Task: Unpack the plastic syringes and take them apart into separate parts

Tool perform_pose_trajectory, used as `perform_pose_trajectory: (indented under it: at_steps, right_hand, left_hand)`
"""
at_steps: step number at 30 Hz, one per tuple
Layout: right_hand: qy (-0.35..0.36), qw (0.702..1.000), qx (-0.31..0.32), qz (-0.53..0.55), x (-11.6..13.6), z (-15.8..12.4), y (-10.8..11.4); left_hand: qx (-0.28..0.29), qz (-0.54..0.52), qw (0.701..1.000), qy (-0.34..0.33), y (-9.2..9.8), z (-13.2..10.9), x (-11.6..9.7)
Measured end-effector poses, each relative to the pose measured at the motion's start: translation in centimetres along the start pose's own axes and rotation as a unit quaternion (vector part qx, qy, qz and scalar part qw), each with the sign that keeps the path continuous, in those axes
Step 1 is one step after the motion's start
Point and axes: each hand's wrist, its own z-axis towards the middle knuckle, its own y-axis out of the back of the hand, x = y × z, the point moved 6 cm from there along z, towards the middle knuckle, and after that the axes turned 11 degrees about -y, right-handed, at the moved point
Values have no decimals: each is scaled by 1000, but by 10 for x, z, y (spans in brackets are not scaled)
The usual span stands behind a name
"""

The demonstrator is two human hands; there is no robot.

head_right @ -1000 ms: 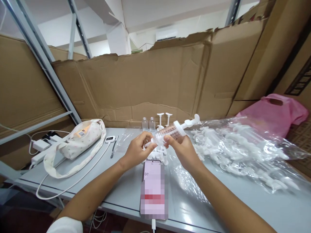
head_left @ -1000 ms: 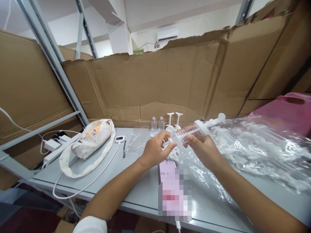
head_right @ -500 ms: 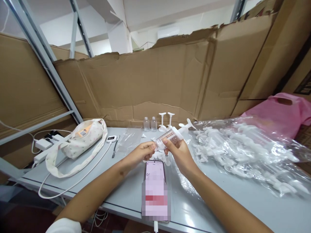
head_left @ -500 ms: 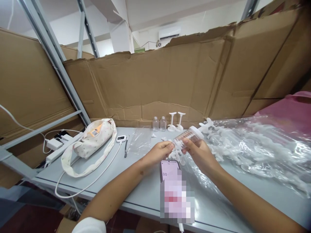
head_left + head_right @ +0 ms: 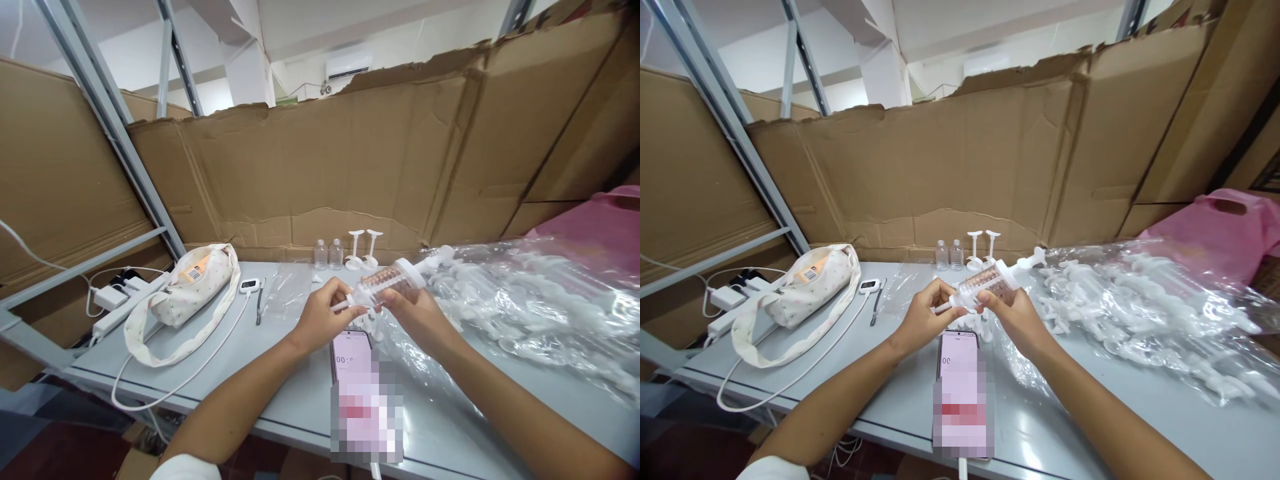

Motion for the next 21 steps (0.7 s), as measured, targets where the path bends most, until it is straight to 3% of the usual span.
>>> perform_pose_trajectory:
  at_steps: [3,9,16,21]
  right_hand:
    - [8,1000,8,17,1,-1,-1]
    - [9,999,-12,-34,8,-5,-2]
    - [6,1000,-17,7,7,-2,0]
    - [12,1000,4,26,10,-3,-2]
  left_hand:
    - [11,-5,1000,7,0,1,0]
    - [75,-139,976,151,-16,-4,26]
    - [0,-107,994,36,-8,-2,13]
    - [38,-84,996,16,-4,3,5]
